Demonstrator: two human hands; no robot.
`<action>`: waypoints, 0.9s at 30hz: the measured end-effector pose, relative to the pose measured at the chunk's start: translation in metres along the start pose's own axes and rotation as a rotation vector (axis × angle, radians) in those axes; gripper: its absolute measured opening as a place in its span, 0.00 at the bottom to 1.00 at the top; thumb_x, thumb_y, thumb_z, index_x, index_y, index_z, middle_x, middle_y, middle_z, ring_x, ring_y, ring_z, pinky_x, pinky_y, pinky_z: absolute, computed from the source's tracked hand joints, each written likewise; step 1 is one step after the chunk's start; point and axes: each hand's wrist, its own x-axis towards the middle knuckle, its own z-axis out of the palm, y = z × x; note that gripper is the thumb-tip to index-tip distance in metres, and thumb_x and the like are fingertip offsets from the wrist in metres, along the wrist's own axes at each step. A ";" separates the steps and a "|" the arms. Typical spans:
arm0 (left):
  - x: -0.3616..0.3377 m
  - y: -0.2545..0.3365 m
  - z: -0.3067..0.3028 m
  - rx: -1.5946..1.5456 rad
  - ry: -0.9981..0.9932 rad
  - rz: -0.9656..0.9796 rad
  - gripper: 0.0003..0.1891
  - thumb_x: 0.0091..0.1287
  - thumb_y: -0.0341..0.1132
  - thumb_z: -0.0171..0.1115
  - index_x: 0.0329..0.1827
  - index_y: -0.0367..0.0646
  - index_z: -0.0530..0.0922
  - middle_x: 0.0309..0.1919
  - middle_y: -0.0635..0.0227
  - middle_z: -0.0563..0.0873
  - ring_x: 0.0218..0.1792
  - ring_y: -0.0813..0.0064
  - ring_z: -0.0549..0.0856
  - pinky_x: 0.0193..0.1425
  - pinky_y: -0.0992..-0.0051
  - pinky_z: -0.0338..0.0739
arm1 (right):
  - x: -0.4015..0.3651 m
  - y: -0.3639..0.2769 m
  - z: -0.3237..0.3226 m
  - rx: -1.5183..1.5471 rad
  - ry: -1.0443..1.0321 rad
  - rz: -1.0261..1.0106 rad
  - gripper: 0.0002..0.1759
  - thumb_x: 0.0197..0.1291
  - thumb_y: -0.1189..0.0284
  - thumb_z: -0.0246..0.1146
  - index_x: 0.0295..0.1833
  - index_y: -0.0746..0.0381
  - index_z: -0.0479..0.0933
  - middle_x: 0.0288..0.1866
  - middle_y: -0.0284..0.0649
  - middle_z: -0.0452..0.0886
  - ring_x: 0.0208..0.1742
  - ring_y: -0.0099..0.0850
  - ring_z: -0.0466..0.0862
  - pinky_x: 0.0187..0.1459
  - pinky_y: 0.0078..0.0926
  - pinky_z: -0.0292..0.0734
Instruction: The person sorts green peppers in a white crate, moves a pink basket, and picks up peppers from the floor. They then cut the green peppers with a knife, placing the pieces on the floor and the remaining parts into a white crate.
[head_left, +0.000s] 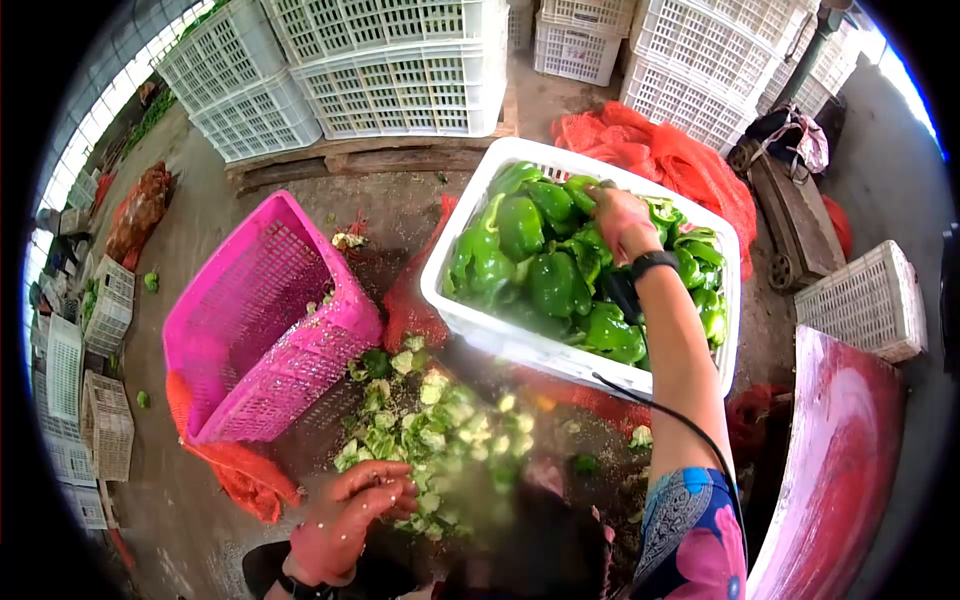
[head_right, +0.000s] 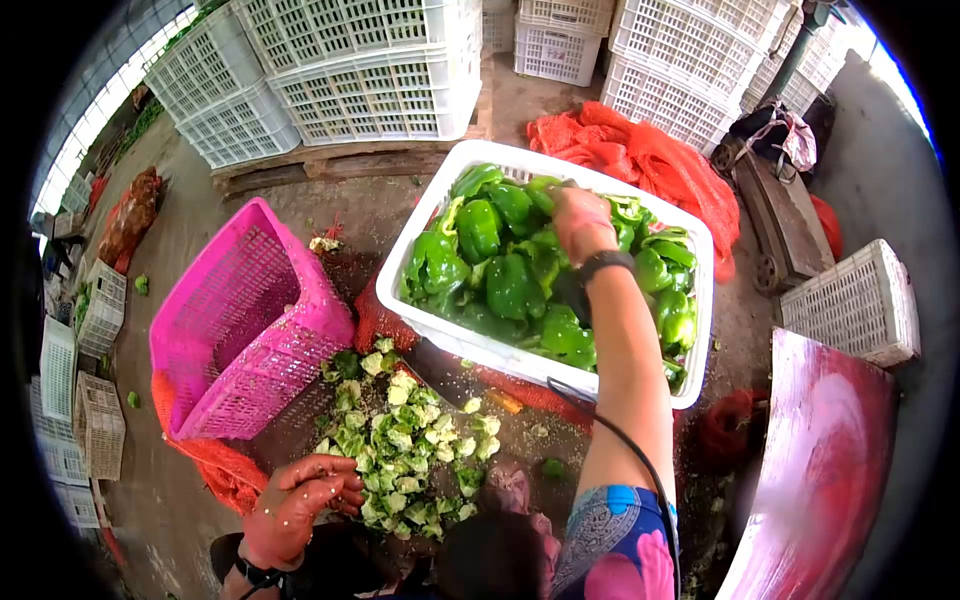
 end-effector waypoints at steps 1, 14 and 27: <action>-0.002 0.000 0.001 -0.002 -0.029 0.004 0.23 0.77 0.40 0.60 0.66 0.28 0.77 0.50 0.53 0.88 0.50 0.63 0.88 0.56 0.62 0.84 | 0.006 0.004 0.000 -0.257 0.056 -0.136 0.18 0.72 0.56 0.63 0.58 0.55 0.83 0.55 0.43 0.87 0.57 0.38 0.86 0.60 0.44 0.78; -0.029 -0.013 -0.001 0.068 0.045 0.134 0.21 0.76 0.36 0.58 0.64 0.28 0.78 0.47 0.53 0.87 0.45 0.63 0.89 0.49 0.65 0.85 | -0.115 -0.054 -0.002 -0.442 -0.316 -0.481 0.35 0.69 0.41 0.61 0.60 0.63 0.78 0.60 0.54 0.84 0.63 0.50 0.84 0.66 0.51 0.71; -0.016 -0.019 0.010 0.098 -0.015 0.139 0.21 0.76 0.38 0.60 0.64 0.30 0.79 0.47 0.56 0.88 0.44 0.66 0.89 0.50 0.65 0.86 | -0.176 0.046 0.004 -0.485 -0.332 -0.225 0.13 0.63 0.74 0.68 0.52 0.62 0.81 0.51 0.55 0.85 0.54 0.52 0.88 0.54 0.42 0.85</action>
